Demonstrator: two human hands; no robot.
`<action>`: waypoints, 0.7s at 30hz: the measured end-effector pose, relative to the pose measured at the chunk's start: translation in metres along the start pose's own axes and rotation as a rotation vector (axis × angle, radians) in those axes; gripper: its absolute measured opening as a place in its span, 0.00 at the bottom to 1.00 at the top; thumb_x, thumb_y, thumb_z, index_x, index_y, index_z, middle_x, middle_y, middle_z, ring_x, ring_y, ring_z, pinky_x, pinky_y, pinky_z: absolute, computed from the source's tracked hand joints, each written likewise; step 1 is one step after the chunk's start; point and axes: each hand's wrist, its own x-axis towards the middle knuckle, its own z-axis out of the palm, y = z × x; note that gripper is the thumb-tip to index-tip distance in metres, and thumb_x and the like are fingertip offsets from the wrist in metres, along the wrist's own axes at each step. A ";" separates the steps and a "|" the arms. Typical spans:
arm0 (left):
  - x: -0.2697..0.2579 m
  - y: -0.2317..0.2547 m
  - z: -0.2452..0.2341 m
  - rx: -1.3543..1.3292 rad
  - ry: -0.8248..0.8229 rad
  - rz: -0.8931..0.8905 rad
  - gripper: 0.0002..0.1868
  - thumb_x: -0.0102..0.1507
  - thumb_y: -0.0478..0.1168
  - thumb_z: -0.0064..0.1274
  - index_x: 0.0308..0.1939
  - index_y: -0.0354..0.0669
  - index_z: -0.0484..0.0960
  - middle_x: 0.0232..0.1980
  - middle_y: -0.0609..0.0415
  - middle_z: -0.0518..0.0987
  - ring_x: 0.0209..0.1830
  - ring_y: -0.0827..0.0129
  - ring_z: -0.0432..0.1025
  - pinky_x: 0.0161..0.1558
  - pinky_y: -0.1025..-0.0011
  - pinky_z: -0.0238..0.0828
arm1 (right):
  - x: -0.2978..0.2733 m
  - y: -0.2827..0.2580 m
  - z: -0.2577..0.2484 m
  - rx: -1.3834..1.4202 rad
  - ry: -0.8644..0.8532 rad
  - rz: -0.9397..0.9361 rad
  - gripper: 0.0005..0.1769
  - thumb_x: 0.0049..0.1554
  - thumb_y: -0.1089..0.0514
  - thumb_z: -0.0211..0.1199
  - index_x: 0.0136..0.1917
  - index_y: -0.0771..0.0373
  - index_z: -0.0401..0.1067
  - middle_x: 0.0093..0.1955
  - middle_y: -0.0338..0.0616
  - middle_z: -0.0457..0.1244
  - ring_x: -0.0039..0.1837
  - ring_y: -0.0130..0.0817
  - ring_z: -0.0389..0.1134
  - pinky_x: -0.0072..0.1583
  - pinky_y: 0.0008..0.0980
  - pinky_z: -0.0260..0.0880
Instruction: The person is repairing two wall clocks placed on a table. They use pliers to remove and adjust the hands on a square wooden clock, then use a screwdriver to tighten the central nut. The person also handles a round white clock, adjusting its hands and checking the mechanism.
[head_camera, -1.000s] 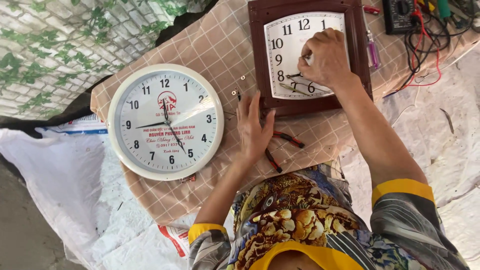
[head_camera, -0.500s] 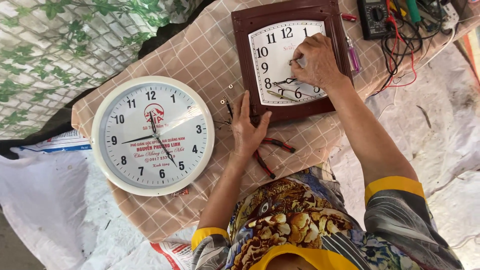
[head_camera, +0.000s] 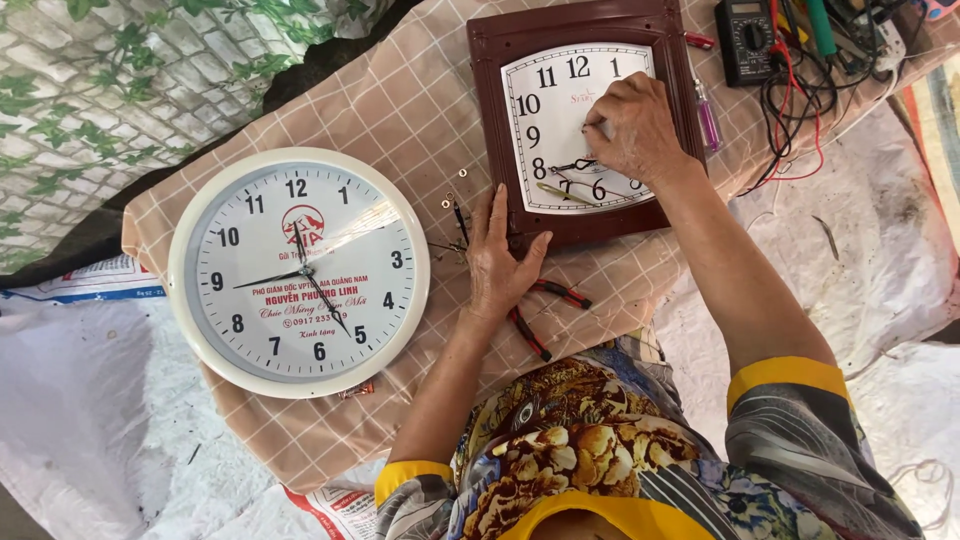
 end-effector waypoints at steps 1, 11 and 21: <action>0.000 0.001 0.000 -0.002 -0.001 0.000 0.43 0.67 0.57 0.58 0.79 0.45 0.57 0.75 0.31 0.65 0.75 0.36 0.63 0.69 0.42 0.66 | -0.001 -0.003 -0.003 -0.001 -0.001 0.001 0.06 0.53 0.55 0.71 0.42 0.57 0.78 0.44 0.36 0.67 0.57 0.44 0.60 0.59 0.48 0.60; -0.002 0.000 0.001 -0.028 0.012 -0.014 0.41 0.68 0.57 0.57 0.79 0.45 0.59 0.75 0.32 0.65 0.76 0.38 0.63 0.68 0.42 0.68 | -0.006 -0.004 -0.019 0.120 -0.078 0.066 0.09 0.64 0.58 0.66 0.57 0.59 0.78 0.50 0.46 0.67 0.56 0.49 0.65 0.61 0.55 0.60; -0.003 -0.003 0.003 -0.022 -0.007 -0.020 0.42 0.67 0.55 0.58 0.79 0.45 0.57 0.76 0.28 0.64 0.77 0.34 0.61 0.69 0.42 0.66 | -0.001 -0.002 -0.012 -0.002 -0.100 -0.015 0.04 0.60 0.62 0.69 0.48 0.57 0.77 0.47 0.39 0.66 0.54 0.44 0.65 0.61 0.48 0.61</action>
